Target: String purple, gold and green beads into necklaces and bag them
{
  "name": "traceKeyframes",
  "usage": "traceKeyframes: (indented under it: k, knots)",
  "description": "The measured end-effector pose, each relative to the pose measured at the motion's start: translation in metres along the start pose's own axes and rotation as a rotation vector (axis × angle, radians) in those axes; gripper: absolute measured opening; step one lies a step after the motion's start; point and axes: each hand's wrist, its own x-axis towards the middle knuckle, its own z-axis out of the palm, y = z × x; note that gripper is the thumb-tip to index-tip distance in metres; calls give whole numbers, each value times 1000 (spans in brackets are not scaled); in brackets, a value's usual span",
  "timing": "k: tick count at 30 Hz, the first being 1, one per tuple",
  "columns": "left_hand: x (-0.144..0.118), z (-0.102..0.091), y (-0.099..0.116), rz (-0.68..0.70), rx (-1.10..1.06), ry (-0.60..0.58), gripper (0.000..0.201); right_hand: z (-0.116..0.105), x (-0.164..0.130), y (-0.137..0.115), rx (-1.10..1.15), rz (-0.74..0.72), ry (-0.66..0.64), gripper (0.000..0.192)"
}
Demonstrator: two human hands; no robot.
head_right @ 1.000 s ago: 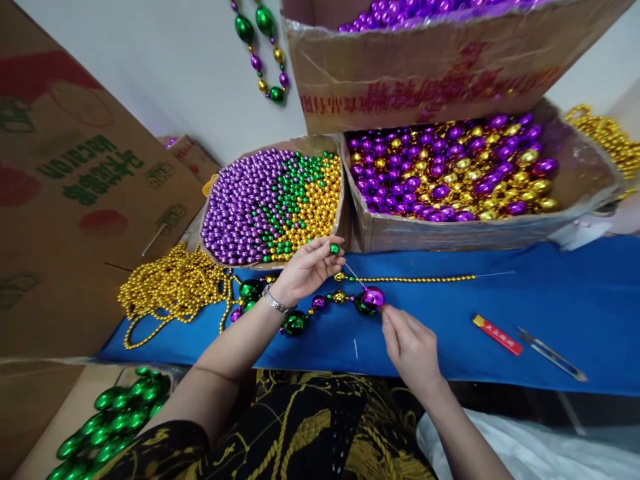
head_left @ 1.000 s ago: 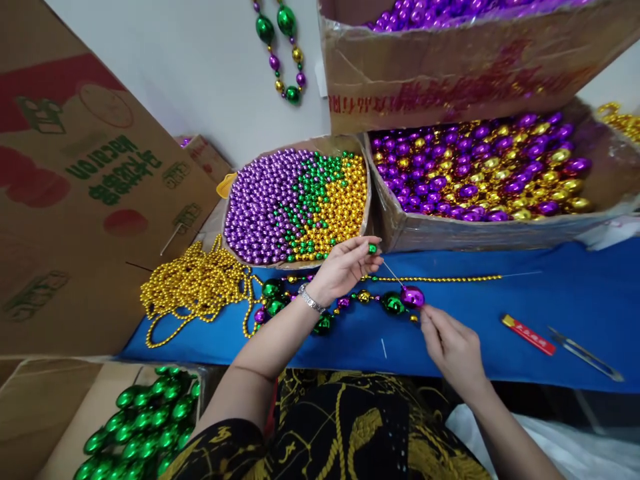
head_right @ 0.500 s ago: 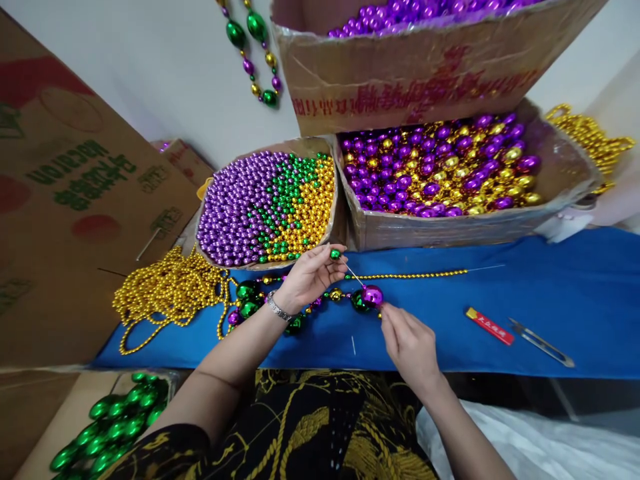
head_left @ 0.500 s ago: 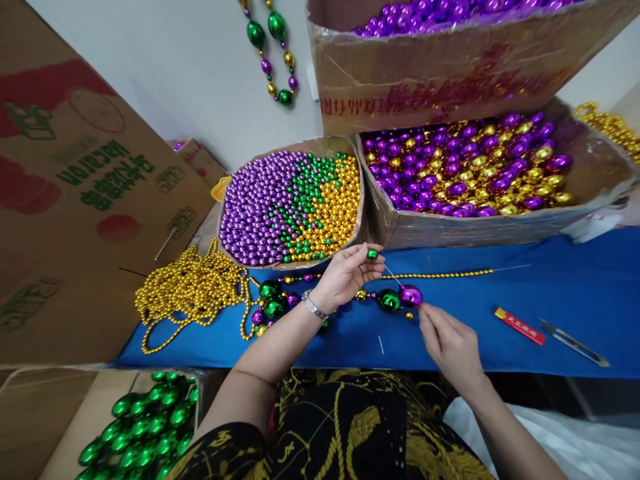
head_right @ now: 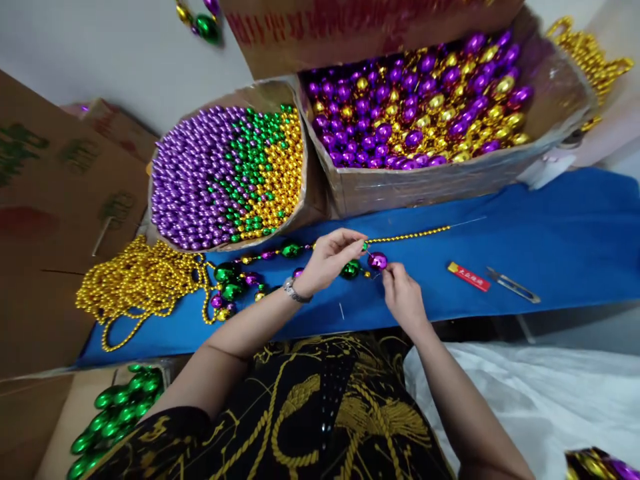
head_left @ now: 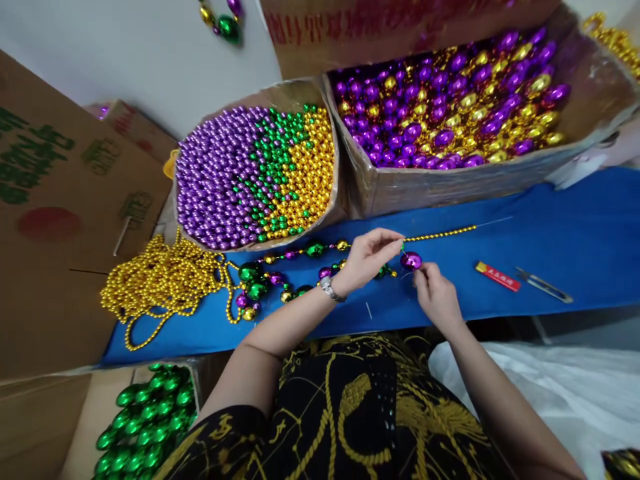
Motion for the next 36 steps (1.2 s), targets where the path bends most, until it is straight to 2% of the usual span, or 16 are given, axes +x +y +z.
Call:
traceKeyframes:
  k: [4,7,9,11,13,15,17,20,25,29,33,36]
  knots:
    - [5,24,-31,49,170,42,23,20,-1,12,-23,38,77,23]
    - [9,31,-43,101,318,-31,21,21,-1,19,-67,51,54,24]
    - [11,32,-47,177,464,-93,20,12,0,22,-36,51,-1,25]
    - [10,34,-48,252,574,-160,19,-4,1,22,41,63,-4,29]
    - [10,37,-49,290,637,-229,19,-19,4,18,117,75,49,33]
    - [9,40,-50,286,674,-262,18,-29,8,10,139,59,134,28]
    - [9,43,-51,250,682,-262,18,-32,12,4,120,24,216,21]
    - [11,44,-55,210,646,-267,21,-36,18,6,108,35,298,22]
    - [17,39,-67,153,614,-298,23,-61,34,38,366,305,499,34]
    - [19,34,-71,105,582,-322,22,-86,47,69,531,450,642,42]
    - [19,30,-67,102,625,-348,22,-106,57,111,384,655,688,43]
    - [21,27,-62,82,623,-343,21,-125,60,148,222,755,714,38]
